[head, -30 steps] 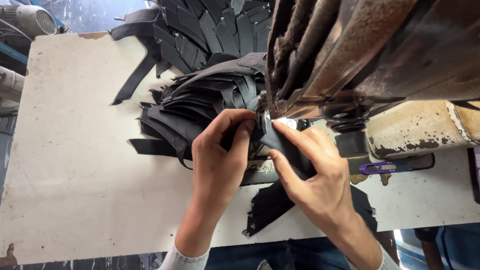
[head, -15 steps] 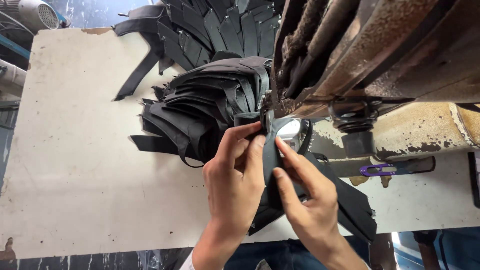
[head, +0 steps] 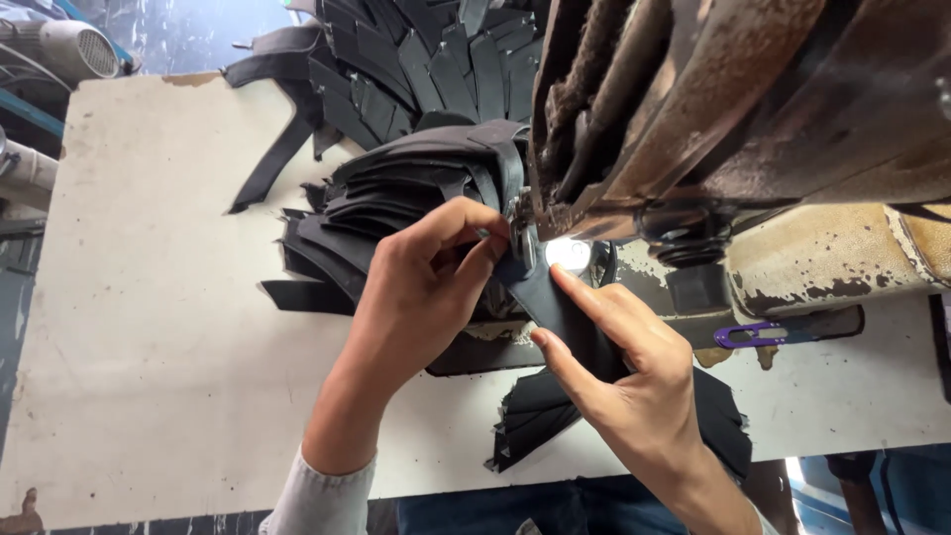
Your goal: Stitch together black synthetic or leather components of a shoe upper using an industrial sewing machine.
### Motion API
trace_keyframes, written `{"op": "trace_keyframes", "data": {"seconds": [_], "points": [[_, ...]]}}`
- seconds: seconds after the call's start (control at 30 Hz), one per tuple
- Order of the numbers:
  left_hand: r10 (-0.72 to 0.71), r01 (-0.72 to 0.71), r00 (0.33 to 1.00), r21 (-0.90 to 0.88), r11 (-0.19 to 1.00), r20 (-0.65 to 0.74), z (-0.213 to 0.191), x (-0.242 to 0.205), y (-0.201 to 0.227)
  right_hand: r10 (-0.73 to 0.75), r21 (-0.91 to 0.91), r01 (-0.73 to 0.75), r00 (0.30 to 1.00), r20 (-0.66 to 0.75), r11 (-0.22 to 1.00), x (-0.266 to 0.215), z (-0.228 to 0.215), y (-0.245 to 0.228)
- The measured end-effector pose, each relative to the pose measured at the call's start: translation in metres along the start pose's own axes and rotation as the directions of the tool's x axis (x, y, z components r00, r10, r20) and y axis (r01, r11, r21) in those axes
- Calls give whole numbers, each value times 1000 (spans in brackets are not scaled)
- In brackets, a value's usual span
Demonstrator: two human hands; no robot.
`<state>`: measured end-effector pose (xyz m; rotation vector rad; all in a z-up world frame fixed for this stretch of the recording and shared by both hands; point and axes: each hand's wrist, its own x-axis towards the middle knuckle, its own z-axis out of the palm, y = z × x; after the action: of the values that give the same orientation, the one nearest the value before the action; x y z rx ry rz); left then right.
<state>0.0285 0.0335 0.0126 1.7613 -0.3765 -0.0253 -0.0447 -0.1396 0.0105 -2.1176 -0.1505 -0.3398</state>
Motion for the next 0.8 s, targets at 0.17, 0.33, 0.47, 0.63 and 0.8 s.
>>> {"op": "trace_keyframes", "data": {"seconds": [0.17,0.33,0.47,0.63,0.8], "points": [[-25,21,999,-129,991,-32,2,-5,-2,19,-66,-17,999,28,998,10,-7,0],[-110,80,986,-216,973,-128,18,-21,1,18,-118,-4,993,118,993,28,-20,9],[-179,125,955,-224,967,-238,36,-35,5,114,-169,-84,978,176,982,28,-21,52],[-105,81,952,-94,992,-286,53,-46,4,-320,-404,322,944,75,856,22,-13,53],[-137,119,952,-79,990,-275,61,-52,11,-257,-81,250,963,-85,965,10,-1,20]]}}
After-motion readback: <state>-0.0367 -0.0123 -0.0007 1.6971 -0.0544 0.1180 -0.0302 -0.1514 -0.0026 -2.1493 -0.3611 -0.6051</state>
